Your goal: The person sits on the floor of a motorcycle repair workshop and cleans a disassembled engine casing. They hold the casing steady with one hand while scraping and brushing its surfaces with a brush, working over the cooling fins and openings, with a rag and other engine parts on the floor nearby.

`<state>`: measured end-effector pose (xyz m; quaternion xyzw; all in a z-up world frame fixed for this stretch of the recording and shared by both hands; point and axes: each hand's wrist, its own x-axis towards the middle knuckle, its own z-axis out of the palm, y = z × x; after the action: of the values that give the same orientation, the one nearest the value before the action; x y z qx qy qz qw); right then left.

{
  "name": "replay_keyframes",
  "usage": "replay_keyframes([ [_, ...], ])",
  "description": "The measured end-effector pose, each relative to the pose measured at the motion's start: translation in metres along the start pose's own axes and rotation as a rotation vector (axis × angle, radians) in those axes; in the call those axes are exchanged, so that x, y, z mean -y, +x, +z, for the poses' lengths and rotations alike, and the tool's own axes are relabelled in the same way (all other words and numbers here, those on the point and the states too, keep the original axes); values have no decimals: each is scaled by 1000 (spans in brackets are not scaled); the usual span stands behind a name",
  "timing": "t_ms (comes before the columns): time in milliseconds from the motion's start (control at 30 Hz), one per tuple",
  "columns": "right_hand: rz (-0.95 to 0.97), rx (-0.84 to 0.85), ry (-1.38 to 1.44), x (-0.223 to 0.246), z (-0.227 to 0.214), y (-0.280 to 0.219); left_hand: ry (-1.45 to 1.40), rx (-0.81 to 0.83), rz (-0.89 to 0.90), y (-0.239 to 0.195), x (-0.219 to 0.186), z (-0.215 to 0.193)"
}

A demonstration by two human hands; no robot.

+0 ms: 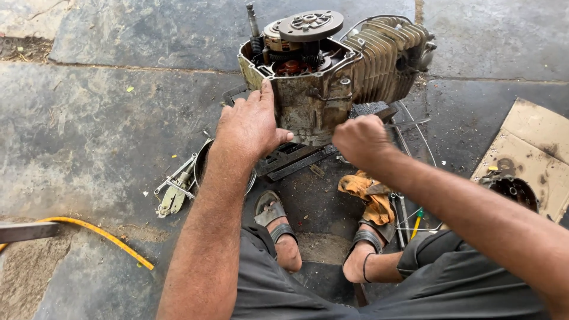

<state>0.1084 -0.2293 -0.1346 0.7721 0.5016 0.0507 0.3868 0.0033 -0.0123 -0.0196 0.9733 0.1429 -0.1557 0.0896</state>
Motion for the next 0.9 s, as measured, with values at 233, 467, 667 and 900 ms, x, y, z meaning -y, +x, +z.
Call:
replay_keyframes([
  [233, 123, -34, -195, 21, 7, 6, -16, -3, -17, 2, 1, 3],
  [467, 550, 253, 1608, -41, 25, -21, -32, -21, -3, 4, -3, -2],
  [667, 570, 99, 1324, -22, 13, -27, -28, -20, 7, 5, -1, 1],
  [900, 276, -371, 859, 1, 53, -11, -6, -1, -2, -1, -1, -5],
])
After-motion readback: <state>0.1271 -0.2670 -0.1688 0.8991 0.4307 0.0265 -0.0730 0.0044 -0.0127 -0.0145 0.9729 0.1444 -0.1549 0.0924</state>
